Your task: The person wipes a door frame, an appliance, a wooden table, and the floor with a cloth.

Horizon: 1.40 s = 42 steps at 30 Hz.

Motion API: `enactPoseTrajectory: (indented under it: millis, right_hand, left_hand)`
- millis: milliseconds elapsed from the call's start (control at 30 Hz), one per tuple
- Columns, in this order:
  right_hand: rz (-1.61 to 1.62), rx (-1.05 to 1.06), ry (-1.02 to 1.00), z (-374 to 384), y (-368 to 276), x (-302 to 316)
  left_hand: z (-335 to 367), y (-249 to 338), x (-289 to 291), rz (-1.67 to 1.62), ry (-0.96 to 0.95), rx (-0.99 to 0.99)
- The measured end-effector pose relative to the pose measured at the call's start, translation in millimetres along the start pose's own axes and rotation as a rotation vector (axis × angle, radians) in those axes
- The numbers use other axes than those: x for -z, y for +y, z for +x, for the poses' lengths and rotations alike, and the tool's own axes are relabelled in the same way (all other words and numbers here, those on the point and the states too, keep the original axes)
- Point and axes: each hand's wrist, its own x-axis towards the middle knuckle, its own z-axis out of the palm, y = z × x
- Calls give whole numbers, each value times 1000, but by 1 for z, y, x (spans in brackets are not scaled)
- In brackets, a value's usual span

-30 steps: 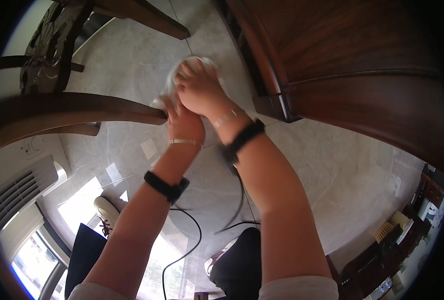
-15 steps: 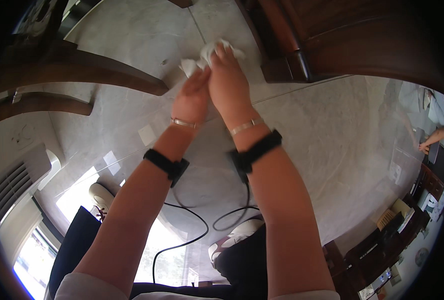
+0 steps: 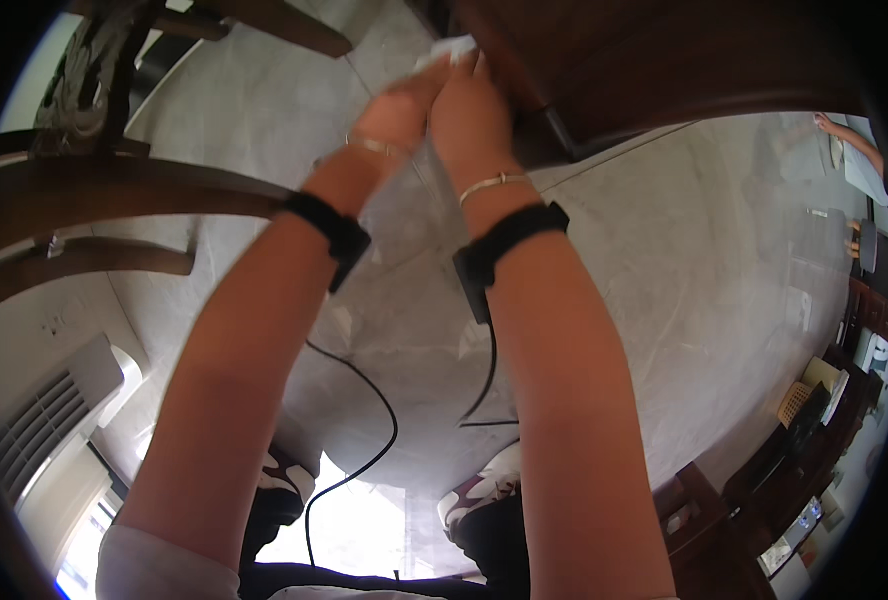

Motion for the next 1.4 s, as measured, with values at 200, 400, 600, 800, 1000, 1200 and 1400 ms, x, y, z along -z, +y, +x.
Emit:
enactPoseTrajectory:
  millis: [200,400,600,800,1000,1200,1400]
  right_hand:
    - [-246,-65,133,-33,-11,-10]
    - [-36,-73,-80,6,-17,5]
    - [-104,-182,11,-21,-20,8]
    - [-1176,94,-963,-4,-66,43]
    - [-896,21,-324,-40,-26,11]
    - [-284,53,134,-1,-14,7]
    - [126,-346,-192,27,-21,10]
  left_hand:
    - [-38,36,4,-166,-2,291]
    - [1,1,23,-78,117,89]
    - [-32,20,2,-167,58,90]
    - [-8,13,34,-92,68,61]
    - [-17,14,29,-231,101,262]
    - [9,12,22,-350,387,357]
    - [65,2,13,-270,513,442]
